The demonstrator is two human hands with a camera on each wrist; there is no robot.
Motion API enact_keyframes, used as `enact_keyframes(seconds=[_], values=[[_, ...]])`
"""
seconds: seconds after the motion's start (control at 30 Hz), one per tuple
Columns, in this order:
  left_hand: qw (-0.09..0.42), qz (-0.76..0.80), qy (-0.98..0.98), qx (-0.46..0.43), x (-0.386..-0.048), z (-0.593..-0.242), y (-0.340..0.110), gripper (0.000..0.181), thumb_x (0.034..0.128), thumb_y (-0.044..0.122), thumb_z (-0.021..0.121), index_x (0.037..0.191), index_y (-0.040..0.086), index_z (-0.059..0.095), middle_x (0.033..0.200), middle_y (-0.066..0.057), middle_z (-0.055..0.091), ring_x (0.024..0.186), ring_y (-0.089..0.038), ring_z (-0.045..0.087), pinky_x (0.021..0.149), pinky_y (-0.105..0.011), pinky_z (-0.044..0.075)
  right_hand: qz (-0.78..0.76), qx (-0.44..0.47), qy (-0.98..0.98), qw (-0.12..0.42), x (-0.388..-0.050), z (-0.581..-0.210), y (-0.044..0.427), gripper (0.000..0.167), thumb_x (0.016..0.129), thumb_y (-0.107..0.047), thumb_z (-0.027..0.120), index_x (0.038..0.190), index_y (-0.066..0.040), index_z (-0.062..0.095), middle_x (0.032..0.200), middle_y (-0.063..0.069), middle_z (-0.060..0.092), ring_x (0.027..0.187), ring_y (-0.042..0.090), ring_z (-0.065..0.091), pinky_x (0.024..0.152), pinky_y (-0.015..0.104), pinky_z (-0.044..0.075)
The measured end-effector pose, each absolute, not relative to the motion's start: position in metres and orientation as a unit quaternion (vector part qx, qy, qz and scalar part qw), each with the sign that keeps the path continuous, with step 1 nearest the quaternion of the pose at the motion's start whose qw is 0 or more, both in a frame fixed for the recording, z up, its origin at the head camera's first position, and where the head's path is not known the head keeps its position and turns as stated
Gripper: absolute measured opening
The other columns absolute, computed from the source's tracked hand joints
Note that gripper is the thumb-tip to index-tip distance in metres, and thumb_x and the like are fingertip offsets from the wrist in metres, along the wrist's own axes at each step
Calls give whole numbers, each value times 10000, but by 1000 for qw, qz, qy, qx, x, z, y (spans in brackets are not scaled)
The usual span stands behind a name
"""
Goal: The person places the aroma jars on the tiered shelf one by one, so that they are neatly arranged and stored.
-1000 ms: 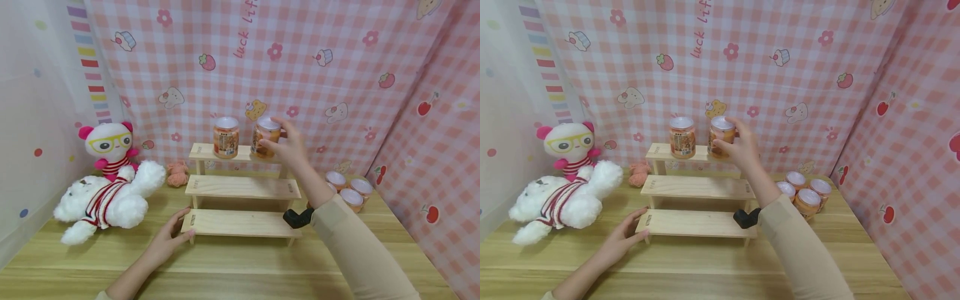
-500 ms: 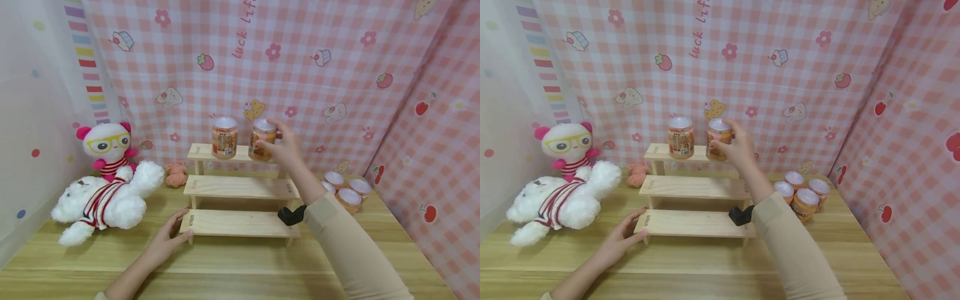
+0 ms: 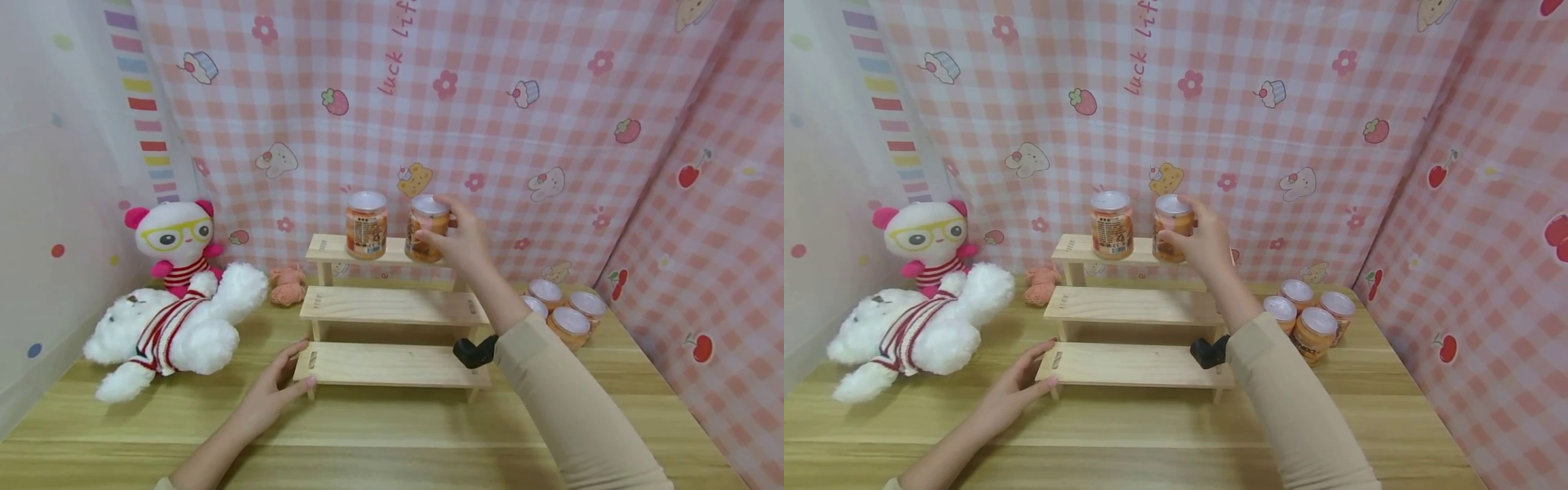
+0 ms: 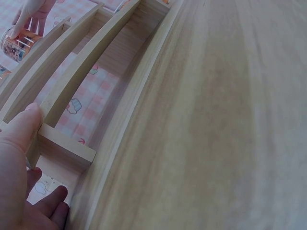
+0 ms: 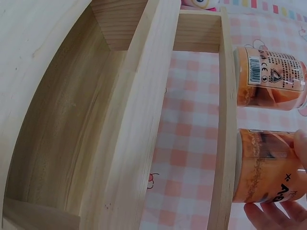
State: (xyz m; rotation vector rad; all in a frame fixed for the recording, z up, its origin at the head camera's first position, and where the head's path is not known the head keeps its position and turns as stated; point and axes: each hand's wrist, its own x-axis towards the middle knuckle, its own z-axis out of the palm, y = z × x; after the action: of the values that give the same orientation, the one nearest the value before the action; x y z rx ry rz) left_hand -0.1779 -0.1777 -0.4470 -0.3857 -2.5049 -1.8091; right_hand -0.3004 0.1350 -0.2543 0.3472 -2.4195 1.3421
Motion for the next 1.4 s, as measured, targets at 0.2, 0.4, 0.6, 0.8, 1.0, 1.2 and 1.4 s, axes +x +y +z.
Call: enact_keyframes(seconds=[0.2,0.4,0.6,0.8,1.0,1.2,1.4], values=[[11,-580,-805,-123,-178,-446,-178,662,888,232,702,1451,112,376,1442,-216,400,1272,-425,413,1008,-554,344,496,107,-845,166,-297,-256,136,771,801,-236,791,1461,-178,396,1404,100,454,1203,302,498,892,442,490],[11,-589,-799,-122,-178,-445,-177,659,888,208,703,1451,108,376,1451,-203,393,1280,-410,406,1015,-541,333,518,105,-829,182,-285,-258,147,754,802,-239,792,1451,-208,410,1421,131,420,1211,305,484,919,428,472],[17,-587,-798,-132,-179,-446,-177,664,891,213,699,1454,85,369,1483,-174,357,1289,-411,395,1025,-544,319,507,115,-825,223,-265,-262,164,756,793,-220,808,1441,-165,423,1397,100,471,1201,270,511,951,436,445],[21,-589,-798,-130,-180,-447,-178,669,885,195,704,1452,73,370,1467,-192,375,1284,-412,401,1027,-541,314,501,130,-816,257,-242,-273,183,706,808,-196,790,1420,-136,443,1347,96,513,1176,261,535,942,448,451],[15,-592,-796,-125,-179,-448,-179,670,884,205,706,1452,85,372,1451,-212,389,1293,-412,388,1033,-544,305,490,112,-820,275,-221,-293,205,684,794,-147,799,1396,-130,476,1305,87,549,1135,244,559,913,385,476],[14,-592,-797,-122,-179,-449,-179,660,887,211,704,1451,103,378,1449,-207,394,1289,-407,396,1029,-541,312,483,81,-825,281,-204,-312,228,706,782,-140,810,1403,-143,476,1289,65,562,1121,227,567,892,252,474],[11,-592,-796,-123,-179,-449,-179,660,888,215,702,1451,104,376,1451,-200,393,1280,-409,406,1015,-537,337,464,75,-833,293,-191,-329,251,702,771,-54,805,1392,-110,484,1269,107,569,1084,126,568,849,139,440]])
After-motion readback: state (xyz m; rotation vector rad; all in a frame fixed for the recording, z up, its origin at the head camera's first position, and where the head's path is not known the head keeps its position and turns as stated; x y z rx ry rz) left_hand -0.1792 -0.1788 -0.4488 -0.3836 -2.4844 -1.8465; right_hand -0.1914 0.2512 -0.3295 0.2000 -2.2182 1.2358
